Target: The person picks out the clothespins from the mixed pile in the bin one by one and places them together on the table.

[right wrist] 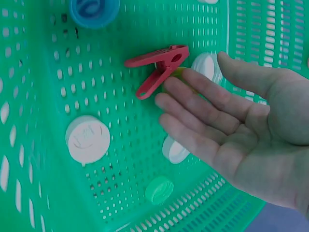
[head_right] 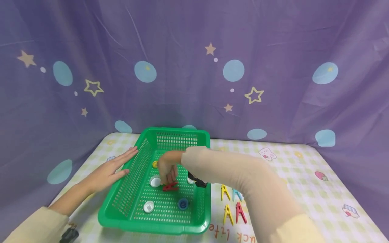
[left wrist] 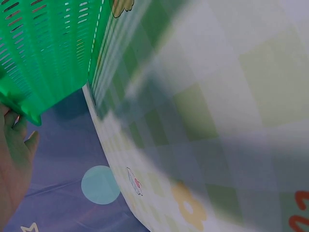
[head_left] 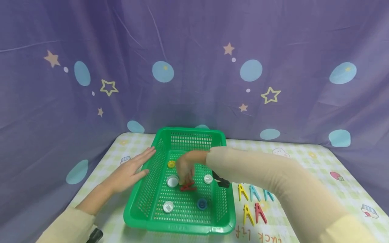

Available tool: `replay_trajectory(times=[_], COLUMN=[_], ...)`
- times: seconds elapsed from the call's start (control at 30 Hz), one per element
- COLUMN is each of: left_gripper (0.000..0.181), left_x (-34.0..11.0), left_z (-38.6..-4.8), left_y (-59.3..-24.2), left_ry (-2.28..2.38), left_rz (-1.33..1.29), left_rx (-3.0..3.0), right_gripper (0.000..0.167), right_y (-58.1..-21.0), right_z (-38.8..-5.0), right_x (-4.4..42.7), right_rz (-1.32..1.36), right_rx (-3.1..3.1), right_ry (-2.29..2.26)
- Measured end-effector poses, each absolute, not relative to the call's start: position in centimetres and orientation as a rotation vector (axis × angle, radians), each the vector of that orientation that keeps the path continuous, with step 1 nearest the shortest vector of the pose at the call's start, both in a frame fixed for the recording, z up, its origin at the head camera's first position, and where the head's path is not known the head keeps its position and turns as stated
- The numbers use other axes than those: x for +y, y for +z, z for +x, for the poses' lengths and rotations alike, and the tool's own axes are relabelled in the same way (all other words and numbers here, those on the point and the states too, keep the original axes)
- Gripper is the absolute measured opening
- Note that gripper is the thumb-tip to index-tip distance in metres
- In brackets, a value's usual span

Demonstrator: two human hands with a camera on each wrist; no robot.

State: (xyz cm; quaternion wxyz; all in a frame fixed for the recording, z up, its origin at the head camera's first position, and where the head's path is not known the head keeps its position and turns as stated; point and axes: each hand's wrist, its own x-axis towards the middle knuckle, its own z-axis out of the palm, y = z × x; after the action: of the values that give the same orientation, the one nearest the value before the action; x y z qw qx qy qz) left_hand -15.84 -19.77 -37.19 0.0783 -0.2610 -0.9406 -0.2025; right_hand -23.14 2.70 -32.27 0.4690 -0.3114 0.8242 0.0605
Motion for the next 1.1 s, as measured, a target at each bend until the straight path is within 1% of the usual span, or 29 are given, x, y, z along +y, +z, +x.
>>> replay_trajectory(times=[0.23,0.57,0.67,0.93,1.1], left_gripper=[0.063,0.062,0.063,0.063,0.063], left_x=[-19.7,-19.7,-19.7,-19.7,-19.7], left_z=[-15.9,-15.8,-15.8,-15.8,-15.9], left_y=[-37.1,-37.3,-37.3,-37.4,-37.4], left_ry=[-0.614,-0.617,-0.619,-0.618,-0.632], left_rz=[-0.774,-0.776,-0.773,-0.774,-0.775], left_rx=[-2.817,-2.824,-2.824,-2.821,-2.817], right_gripper=[0.029,0.030,0.028,0.013,0.012], right_y=[-32.3,-32.6,-32.8,-33.3,-33.7], right_z=[-22.1,-21.6,-21.2,-19.8,-18.8], right_x=[2.7,2.8,3.0,3.4,3.3], right_rz=[-0.771,-0.751,-0.760,-0.870,-0.910], right_rx=[2.026,2.020,2.013,2.045,2.139], right_ry=[0.171,0.183,0.185,0.214,0.295])
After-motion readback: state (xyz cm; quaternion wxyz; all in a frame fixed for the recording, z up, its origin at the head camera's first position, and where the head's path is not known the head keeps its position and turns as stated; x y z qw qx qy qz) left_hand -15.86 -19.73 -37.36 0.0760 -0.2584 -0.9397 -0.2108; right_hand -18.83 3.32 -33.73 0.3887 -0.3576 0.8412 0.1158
